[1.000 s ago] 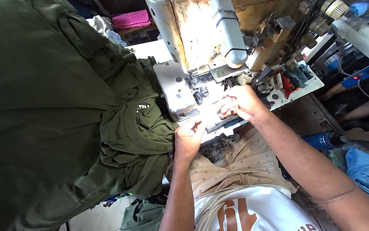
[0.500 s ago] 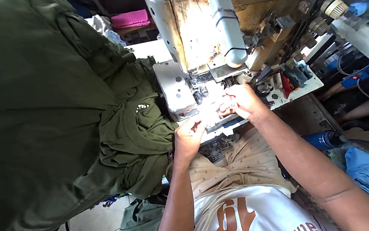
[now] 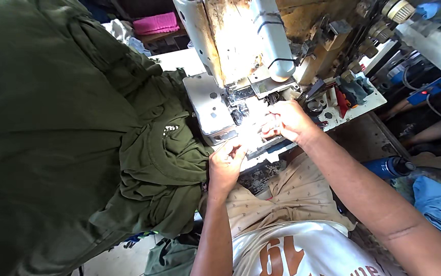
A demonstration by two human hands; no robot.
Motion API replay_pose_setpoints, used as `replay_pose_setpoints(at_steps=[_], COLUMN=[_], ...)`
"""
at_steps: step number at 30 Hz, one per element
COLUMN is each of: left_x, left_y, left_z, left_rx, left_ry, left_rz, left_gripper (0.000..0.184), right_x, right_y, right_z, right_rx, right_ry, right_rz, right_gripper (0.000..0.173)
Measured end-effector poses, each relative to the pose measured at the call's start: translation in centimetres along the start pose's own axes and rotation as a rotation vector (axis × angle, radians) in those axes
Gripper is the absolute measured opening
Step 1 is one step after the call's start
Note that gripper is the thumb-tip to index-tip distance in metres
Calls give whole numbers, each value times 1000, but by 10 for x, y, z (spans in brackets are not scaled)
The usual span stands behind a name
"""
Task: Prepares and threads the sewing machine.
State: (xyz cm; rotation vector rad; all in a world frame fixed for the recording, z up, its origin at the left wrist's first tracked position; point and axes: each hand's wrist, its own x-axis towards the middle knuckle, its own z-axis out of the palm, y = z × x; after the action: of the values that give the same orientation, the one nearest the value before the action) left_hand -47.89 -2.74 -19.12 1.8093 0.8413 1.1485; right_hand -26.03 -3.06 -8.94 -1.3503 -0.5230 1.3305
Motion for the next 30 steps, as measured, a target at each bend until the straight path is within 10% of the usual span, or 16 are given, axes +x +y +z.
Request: replay_pose_setpoints(at_steps=[30], left_x=[0], left_y=[0], left_z=[1], left_rx=[40], left_ry=[14], left_rz=[-9], left_gripper=[10], right_x=[-6], right_y=[-1], right_z=[-11], right_rx=[37], right_ry=[-88], right_rz=[2], right_gripper=[28])
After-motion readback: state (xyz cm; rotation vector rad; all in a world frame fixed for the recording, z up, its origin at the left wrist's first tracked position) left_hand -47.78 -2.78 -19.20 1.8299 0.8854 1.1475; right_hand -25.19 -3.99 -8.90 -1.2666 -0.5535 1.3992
